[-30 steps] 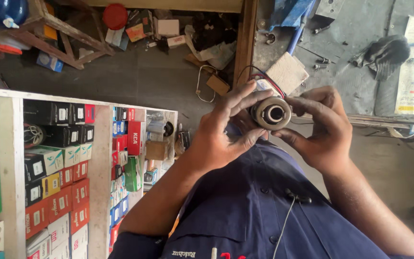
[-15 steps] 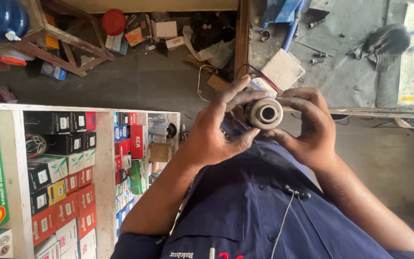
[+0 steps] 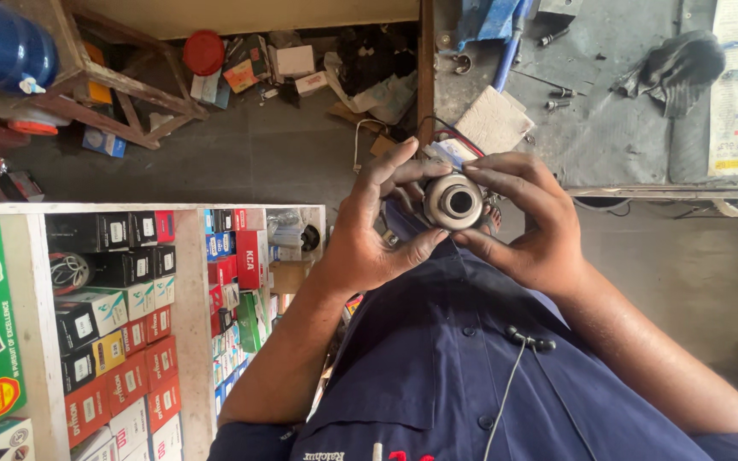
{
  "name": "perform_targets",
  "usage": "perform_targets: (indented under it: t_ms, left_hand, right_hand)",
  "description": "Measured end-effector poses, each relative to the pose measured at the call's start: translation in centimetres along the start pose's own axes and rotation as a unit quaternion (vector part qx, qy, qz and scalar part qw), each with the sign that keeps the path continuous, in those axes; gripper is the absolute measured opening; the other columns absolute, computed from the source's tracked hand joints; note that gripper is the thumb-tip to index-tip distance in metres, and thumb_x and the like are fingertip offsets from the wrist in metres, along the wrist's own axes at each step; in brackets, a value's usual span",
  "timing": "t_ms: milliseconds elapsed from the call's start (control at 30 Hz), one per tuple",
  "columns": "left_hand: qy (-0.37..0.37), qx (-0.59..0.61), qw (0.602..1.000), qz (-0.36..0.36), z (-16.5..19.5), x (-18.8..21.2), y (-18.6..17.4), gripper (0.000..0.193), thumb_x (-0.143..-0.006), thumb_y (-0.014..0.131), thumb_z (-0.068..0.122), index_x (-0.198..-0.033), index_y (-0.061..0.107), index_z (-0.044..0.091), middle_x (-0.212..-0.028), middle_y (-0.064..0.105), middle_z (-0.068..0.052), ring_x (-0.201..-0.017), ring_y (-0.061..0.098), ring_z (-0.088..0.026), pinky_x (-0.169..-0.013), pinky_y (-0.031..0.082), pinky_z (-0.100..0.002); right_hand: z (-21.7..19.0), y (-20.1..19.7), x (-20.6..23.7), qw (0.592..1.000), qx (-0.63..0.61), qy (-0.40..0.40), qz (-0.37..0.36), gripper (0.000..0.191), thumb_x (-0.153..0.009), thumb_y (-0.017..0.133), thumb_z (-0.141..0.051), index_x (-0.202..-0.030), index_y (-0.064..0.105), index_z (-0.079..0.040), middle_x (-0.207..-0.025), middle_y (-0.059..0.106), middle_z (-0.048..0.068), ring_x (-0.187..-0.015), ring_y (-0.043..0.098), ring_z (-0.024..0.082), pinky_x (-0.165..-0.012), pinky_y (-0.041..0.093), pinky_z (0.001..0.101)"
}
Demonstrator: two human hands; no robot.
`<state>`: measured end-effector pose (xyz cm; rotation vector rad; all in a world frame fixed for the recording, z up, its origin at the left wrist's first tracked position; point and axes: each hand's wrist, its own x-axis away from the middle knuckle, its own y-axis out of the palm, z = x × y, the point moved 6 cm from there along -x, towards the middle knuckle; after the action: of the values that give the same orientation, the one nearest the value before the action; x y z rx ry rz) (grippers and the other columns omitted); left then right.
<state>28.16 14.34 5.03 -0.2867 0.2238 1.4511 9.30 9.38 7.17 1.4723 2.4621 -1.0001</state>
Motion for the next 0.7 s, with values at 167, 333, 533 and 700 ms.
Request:
perform_targets:
  t_ms: [167, 333, 533, 700]
  left_hand:
    - [0.018, 0.014, 1.0, -0.004, 0.7, -0.3, 0.0, 0.079, -0.102, 0.08, 0.017, -0.161, 0.028, 0.011, -0.144, 0.064, -0.015, -0.121, 0.069, -0.016, -0.1, 0.056, -0.026]
    - [0.02, 0.054, 0.998, -0.015, 1.2, -1.0, -0.1, 0.07, -0.108, 0.072, 0.009, -0.162, 0.028, 0.01, -0.142, 0.064, -0.016, -0.126, 0.067, -0.017, -0.107, 0.055, -0.028]
    - [-0.023, 0.124, 0.992, 0.02, 0.6, -1.7, -0.3, 0.066, -0.108, 0.07, 0.01, -0.163, 0.034, 0.007, -0.138, 0.066, -0.013, -0.109, 0.065, -0.01, -0.099, 0.056, -0.025]
    - [-0.044, 0.095, 0.994, 0.028, 0.3, -1.7, -0.1, 0.035, -0.111, 0.067, 0.009, -0.144, 0.057, 0.003, -0.132, 0.069, -0.01, -0.114, 0.068, -0.01, -0.102, 0.058, -0.026]
  right_hand:
    - [0.0, -1.0, -1.1, 0.997, -0.071, 0.017, -0.022, 0.055, -0.08, 0.09, -0.022, -0.125, 0.067, 0.001, -0.126, 0.068, 0.015, -0.117, 0.067, 0.025, -0.103, 0.054, 0.0349]
    - [0.0, -1.7, -2.2, 0.991, -0.128, 0.016, -0.035, 0.036, -0.089, 0.088, -0.013, -0.117, 0.07, 0.002, -0.118, 0.07, 0.013, -0.113, 0.069, 0.02, -0.1, 0.054, 0.0303]
    - [0.8, -1.4, -1.7, 0.984, -0.16, 0.072, -0.018, 0.032, -0.089, 0.086, -0.011, -0.113, 0.07, 0.003, -0.111, 0.069, 0.011, -0.102, 0.067, 0.017, -0.094, 0.052, 0.0275]
    - [2.0, -1.2, -0.3, 0.978, -0.178, 0.11, -0.004, 0.029, -0.093, 0.083, -0.012, -0.113, 0.068, 0.003, -0.112, 0.07, 0.01, -0.103, 0.066, 0.015, -0.099, 0.052, 0.0299]
